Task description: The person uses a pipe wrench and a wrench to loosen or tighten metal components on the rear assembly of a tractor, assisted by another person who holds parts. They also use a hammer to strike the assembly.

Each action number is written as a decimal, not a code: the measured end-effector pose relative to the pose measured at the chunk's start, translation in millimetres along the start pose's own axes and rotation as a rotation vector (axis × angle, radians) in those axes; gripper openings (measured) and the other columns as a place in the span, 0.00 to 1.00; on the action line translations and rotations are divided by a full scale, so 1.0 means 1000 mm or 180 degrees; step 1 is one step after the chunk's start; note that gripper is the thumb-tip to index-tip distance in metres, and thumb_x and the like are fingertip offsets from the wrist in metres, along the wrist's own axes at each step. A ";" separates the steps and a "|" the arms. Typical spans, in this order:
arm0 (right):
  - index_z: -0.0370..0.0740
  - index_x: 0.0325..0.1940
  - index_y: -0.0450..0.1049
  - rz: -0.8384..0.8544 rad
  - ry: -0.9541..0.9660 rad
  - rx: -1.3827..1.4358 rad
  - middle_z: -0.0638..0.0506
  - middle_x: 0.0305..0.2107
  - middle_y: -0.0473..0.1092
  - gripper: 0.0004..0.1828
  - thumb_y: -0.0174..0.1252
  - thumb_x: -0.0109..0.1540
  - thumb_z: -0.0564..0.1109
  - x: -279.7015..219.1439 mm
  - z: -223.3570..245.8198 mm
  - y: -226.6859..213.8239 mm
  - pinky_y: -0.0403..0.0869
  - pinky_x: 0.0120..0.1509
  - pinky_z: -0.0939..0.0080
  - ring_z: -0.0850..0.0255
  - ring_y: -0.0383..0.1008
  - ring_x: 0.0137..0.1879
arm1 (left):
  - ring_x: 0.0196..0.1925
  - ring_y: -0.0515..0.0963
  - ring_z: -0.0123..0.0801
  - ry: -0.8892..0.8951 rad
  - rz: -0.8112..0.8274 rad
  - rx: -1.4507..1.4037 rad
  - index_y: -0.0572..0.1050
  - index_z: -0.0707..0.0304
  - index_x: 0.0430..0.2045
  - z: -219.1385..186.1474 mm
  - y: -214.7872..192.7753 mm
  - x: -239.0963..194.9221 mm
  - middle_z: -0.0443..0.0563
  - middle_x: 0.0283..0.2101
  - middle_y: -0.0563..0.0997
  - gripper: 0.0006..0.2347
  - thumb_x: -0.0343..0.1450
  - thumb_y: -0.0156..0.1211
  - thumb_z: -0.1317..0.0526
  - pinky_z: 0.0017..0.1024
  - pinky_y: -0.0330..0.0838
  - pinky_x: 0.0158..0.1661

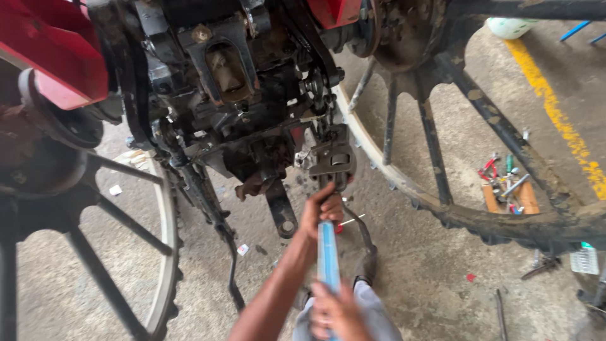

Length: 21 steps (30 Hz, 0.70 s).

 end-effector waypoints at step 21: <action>0.41 0.61 0.59 0.0819 -0.1954 0.0514 0.55 0.46 0.66 0.12 0.43 0.76 0.47 0.115 -0.086 0.150 0.73 0.57 0.67 0.70 0.70 0.52 | 0.42 0.83 0.56 0.1939 -0.3153 0.6602 0.78 0.65 0.49 -0.059 0.059 -0.251 0.64 0.41 0.84 0.18 0.73 0.56 0.51 0.46 0.76 0.41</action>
Point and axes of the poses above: each hand's wrist, its own x-axis towards the middle knuckle, its own y-axis out of the palm, z = x × y, the point moved 2 cm from there along x, towards the middle knuckle
